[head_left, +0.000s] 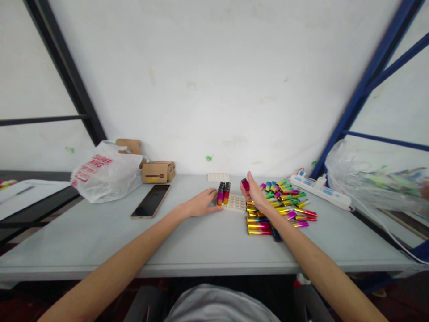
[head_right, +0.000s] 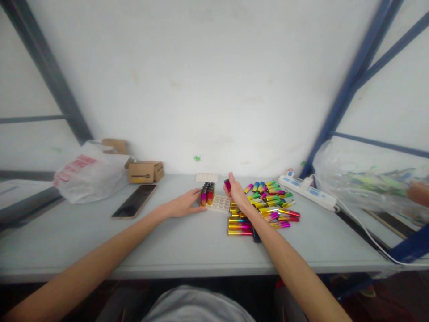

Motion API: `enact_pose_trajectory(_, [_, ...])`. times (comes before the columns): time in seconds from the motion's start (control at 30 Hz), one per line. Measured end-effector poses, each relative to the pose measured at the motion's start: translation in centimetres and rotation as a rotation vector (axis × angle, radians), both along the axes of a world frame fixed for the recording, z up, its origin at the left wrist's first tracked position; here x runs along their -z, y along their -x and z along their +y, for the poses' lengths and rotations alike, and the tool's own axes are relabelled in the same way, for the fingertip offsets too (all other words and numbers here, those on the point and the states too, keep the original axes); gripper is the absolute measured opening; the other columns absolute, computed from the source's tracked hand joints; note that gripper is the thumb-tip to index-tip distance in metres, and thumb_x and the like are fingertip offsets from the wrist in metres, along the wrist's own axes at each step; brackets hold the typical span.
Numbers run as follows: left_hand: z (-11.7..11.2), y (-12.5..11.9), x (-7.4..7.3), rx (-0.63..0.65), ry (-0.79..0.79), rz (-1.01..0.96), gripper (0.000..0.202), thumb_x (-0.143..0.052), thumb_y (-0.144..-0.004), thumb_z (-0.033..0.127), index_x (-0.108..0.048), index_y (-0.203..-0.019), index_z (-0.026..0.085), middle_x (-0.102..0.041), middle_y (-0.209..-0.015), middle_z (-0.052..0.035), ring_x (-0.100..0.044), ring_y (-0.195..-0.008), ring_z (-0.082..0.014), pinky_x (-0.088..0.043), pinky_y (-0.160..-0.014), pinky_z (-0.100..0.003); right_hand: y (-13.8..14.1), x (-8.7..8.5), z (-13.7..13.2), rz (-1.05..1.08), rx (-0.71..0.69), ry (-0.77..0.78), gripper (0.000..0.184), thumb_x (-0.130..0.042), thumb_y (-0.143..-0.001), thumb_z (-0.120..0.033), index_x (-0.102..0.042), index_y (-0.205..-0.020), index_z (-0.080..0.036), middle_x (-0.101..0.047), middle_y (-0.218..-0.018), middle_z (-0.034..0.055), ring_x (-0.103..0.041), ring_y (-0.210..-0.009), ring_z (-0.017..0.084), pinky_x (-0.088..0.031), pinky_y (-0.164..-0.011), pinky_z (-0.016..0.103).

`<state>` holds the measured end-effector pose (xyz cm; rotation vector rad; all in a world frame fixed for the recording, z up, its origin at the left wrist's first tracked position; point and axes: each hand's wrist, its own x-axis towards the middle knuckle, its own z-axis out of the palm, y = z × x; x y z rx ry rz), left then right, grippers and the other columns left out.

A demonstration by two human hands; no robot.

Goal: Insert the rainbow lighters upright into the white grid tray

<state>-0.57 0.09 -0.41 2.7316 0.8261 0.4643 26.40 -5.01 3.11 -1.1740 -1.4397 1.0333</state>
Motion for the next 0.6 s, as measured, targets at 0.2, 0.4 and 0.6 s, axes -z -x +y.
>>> enact_pose_trajectory(0.2, [-0.1, -0.1, -0.1, -0.006, 0.004, 0.000, 0.065, -0.063, -0.107, 0.065, -0.058, -0.148, 0.015, -0.058, -0.159, -0.0213, -0.057, -0.148, -0.0373, -0.042, -0.129, -0.048, 1.0, 0.0, -0.1, 0.105, 0.104, 0.042, 0.073, -0.032, -0.096, -0.092, -0.023, -0.060, -0.030, -0.018, -0.048, -0.0078, -0.016, -0.043, 0.011, -0.016, -0.041, 0.027])
enact_pose_trajectory(0.4, [0.0, -0.1, 0.0, 0.005, -0.002, -0.017, 0.065, -0.063, -0.107, 0.067, -0.058, -0.149, 0.016, -0.058, -0.160, -0.0208, -0.056, -0.149, -0.0370, -0.041, -0.130, -0.050, 1.2, 1.0, 0.3, -0.008, 0.147, -0.005, 0.055, -0.036, -0.102, -0.066, -0.028, -0.061, -0.031, -0.024, -0.048, -0.0049, -0.023, -0.043, 0.014, -0.023, -0.042, 0.029])
enact_pose_trajectory(0.6, [0.0, -0.1, 0.2, -0.005, 0.004, -0.028, 0.064, -0.064, -0.106, 0.067, -0.060, -0.146, 0.017, -0.059, -0.158, -0.0205, -0.058, -0.147, -0.0380, -0.044, -0.128, -0.051, 1.1, 1.6, 0.6, -0.012, 0.103, 0.048, 0.062, -0.034, -0.101, -0.077, -0.031, -0.062, -0.029, -0.028, -0.050, -0.0047, -0.024, -0.043, 0.013, -0.023, -0.042, 0.027])
